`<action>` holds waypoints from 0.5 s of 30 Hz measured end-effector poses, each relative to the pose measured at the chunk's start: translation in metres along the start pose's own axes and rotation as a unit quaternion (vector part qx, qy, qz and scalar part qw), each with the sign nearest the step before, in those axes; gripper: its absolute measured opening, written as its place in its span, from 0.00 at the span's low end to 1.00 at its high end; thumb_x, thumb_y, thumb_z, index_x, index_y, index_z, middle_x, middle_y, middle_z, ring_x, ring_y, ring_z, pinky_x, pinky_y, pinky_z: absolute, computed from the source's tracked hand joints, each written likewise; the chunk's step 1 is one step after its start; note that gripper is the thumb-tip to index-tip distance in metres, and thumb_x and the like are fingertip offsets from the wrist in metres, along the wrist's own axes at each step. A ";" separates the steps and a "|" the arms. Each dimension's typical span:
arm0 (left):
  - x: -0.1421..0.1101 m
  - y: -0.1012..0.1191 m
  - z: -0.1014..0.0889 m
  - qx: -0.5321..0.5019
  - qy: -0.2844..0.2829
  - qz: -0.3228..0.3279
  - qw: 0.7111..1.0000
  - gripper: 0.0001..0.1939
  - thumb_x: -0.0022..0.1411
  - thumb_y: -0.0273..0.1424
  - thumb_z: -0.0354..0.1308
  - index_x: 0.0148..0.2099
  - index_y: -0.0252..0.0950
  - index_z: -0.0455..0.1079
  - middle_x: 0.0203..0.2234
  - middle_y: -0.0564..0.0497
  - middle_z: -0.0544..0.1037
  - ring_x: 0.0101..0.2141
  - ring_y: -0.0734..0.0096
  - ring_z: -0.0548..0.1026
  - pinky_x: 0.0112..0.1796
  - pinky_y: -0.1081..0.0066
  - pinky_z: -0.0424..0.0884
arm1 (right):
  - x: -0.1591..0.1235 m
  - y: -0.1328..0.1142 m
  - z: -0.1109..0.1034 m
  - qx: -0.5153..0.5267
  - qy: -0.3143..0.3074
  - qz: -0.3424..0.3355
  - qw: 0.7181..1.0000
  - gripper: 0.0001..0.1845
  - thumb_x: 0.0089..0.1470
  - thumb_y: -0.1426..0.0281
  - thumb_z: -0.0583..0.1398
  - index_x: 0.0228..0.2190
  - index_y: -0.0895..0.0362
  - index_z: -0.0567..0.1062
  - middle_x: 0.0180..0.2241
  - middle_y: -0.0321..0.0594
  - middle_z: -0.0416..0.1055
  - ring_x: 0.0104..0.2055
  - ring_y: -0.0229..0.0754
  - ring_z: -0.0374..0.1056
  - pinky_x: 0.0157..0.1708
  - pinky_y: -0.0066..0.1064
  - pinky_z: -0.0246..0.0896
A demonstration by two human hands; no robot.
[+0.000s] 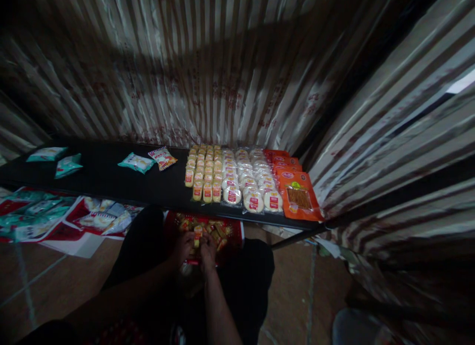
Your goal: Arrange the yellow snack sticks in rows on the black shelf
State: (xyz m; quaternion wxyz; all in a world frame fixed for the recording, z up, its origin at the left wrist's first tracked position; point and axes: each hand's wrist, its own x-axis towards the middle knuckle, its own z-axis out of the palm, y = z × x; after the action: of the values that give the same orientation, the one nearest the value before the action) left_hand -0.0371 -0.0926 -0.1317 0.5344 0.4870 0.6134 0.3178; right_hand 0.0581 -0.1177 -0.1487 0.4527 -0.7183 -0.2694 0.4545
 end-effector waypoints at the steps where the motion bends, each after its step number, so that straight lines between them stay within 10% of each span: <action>1: 0.000 0.000 0.001 0.006 0.011 0.004 1.000 0.12 0.45 0.20 0.50 0.32 0.34 0.69 0.36 0.46 0.77 0.43 0.65 0.73 0.49 0.65 0.64 | -0.001 -0.001 0.000 0.017 0.015 0.014 1.000 0.24 0.45 0.63 0.52 0.43 0.60 0.71 0.37 0.45 0.75 0.38 0.44 0.71 0.34 0.30 0.67; 15: -0.001 -0.001 0.003 -0.001 -0.002 0.017 1.000 0.07 0.51 0.28 0.54 0.35 0.34 0.67 0.38 0.45 0.76 0.41 0.65 0.73 0.46 0.67 0.66 | -0.009 -0.005 -0.005 0.074 -0.021 -0.023 0.997 0.25 0.44 0.58 0.57 0.42 0.58 0.75 0.47 0.46 0.73 0.50 0.47 0.67 0.48 0.34 0.63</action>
State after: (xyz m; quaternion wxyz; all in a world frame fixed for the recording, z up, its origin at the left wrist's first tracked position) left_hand -0.0350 -0.0948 -0.1331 0.5307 0.4973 0.6039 0.3261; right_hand 0.0590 -0.1241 -0.1396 0.5093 -0.6668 -0.2611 0.4774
